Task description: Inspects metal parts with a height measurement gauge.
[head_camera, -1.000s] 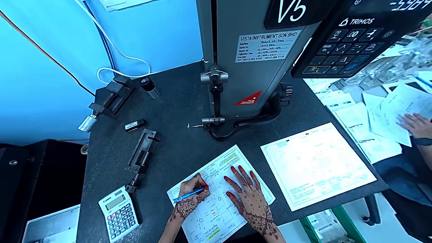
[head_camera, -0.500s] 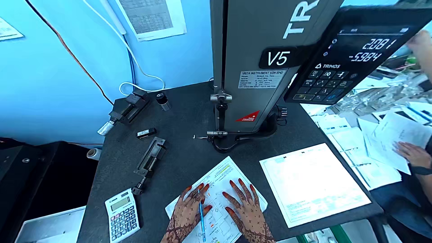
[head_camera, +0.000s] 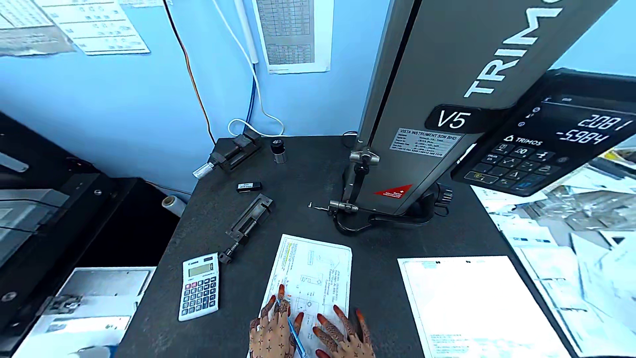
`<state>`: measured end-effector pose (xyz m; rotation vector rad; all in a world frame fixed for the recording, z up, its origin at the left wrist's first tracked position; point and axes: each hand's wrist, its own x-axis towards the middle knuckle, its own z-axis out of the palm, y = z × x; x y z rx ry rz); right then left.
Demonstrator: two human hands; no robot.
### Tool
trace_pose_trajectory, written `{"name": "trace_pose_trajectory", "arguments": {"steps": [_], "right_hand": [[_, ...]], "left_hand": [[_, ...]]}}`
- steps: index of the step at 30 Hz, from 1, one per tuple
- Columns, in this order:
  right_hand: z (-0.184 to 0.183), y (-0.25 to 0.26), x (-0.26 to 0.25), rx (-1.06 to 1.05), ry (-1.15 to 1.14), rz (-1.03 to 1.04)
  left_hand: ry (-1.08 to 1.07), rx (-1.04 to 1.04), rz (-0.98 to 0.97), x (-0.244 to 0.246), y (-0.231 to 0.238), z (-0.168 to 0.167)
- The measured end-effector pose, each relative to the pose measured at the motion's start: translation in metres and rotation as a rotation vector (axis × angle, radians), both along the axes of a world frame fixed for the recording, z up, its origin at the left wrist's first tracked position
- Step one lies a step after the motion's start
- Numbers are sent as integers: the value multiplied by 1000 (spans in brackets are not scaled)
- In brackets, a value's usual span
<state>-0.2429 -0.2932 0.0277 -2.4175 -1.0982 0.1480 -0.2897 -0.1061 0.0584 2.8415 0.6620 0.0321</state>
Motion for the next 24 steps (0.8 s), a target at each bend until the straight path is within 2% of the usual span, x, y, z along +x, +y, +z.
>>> {"name": "trace_pose_trajectory", "arguments": {"steps": [7,14,17,20,24], "right_hand": [[-7,-23,64,-73,-183,-52],[-19,-14,114,36,-119,-57],[-33,-18,125,96,-142,9],[-34,-21,125,105,-104,29],[-36,-21,126,137,-101,2]], "left_hand": [[-54,28,-46,-17,-35,7],[-112,-25,-158,-15,-80,19],[-12,-158,-150,2,-71,31],[-27,-146,-150,20,-45,24],[28,-151,-260,51,-1,18]]}}
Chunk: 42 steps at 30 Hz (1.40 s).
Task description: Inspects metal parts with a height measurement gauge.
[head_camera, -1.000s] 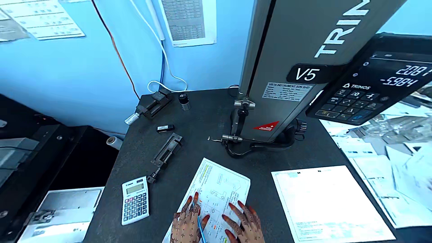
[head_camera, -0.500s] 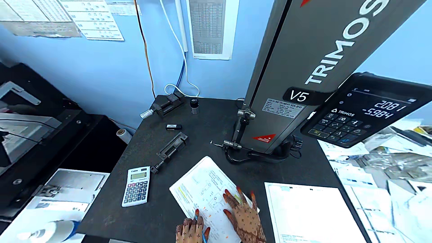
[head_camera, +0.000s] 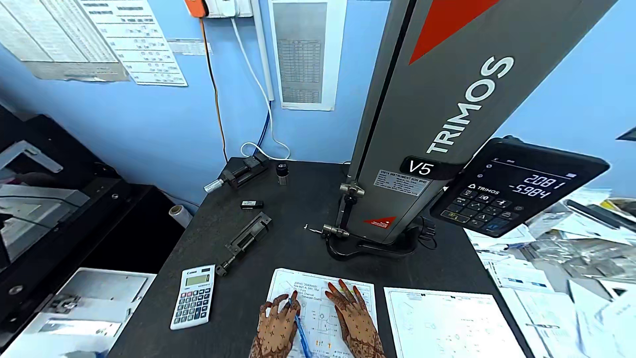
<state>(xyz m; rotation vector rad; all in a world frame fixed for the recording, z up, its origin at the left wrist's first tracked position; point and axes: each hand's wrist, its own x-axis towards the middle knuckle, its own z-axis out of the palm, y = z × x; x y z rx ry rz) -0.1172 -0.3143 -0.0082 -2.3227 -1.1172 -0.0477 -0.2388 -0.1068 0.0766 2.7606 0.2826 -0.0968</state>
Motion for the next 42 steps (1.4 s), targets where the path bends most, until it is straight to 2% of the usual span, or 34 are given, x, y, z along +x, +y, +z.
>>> {"name": "trace_pose_trajectory", "arguments": {"steps": [3,5,10,13,17,20,22,25,28,31,35,39,42], "right_hand": [[2,-1,0,103,64,-59],[8,-2,-1,213,111,-168],[14,-11,0,433,227,-441],[14,-17,3,533,297,-473],[13,-16,3,528,310,-468],[13,-15,4,532,309,-472],[13,-16,5,539,320,-470],[14,-15,4,499,327,-489],[27,-5,-6,281,202,-463],[36,30,-36,98,21,-336],[39,78,-74,-41,48,-153],[31,78,-80,-88,-66,-166],[46,49,-68,-140,19,-130]], "left_hand": [[34,-5,-3,27,25,2],[33,-35,28,56,42,8],[-149,-158,54,145,84,-24],[-278,-142,-79,184,100,-42],[-336,-78,-234,200,107,-43],[-181,-77,-181,193,100,-19],[-137,-54,-147,191,99,-14],[-382,-24,-127,189,114,-43],[-420,-242,83,158,107,-26],[-429,-533,316,105,87,-15],[-478,-863,518,39,42,-13],[-528,-981,682,-6,10,-14],[-563,-980,787,-29,-7,-15]]}}
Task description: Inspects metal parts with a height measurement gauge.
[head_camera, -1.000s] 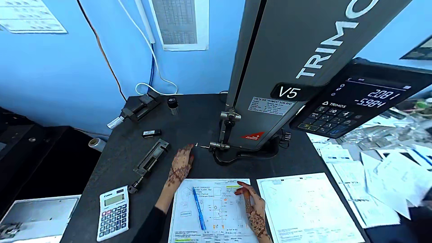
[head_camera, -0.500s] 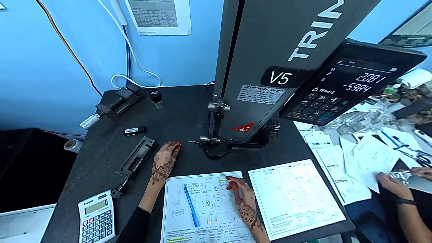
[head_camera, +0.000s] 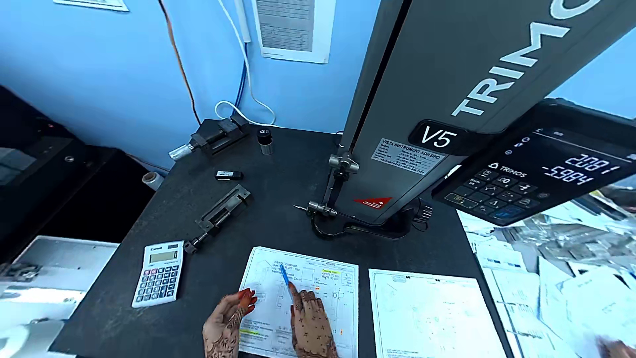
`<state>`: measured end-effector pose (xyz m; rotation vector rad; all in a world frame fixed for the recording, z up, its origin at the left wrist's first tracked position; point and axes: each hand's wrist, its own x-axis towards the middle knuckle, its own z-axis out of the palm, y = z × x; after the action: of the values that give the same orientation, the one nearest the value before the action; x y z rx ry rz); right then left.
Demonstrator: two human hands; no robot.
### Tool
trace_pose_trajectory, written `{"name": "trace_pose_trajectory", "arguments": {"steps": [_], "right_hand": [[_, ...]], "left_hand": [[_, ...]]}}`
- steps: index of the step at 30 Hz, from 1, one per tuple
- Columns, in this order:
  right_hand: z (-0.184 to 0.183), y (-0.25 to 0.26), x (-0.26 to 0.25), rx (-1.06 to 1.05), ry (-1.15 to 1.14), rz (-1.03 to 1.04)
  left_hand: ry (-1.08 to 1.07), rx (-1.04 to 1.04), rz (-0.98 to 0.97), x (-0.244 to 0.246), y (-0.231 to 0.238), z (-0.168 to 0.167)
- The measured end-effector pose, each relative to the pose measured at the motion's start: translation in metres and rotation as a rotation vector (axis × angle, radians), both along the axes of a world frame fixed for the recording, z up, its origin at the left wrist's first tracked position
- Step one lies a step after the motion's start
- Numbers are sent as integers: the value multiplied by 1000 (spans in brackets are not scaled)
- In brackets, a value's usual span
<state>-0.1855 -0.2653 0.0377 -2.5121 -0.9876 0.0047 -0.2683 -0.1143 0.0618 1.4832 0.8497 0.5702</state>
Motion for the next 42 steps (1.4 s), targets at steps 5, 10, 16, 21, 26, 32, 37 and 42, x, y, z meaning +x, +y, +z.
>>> {"name": "trace_pose_trajectory", "arguments": {"steps": [5,10,16,21,26,32,37,42], "right_hand": [[-1,-35,17,-8,120,33],[1,-25,22,12,132,-41],[23,-9,28,-71,404,-188],[25,-41,29,300,611,-338],[11,-86,32,790,839,-391],[16,-112,19,1270,1259,-607],[12,-120,7,1726,1554,-489],[4,-118,5,1705,1520,-312]], "left_hand": [[1,1,102,-13,-16,-8],[-31,-15,107,-13,-28,-3],[-36,-49,-48,-17,-20,5],[-62,-77,-187,-21,3,18],[-82,-147,-330,-19,23,22],[-62,-209,-409,-10,29,25],[-39,-171,-433,-3,27,20],[-25,-169,-463,5,22,18]]}}
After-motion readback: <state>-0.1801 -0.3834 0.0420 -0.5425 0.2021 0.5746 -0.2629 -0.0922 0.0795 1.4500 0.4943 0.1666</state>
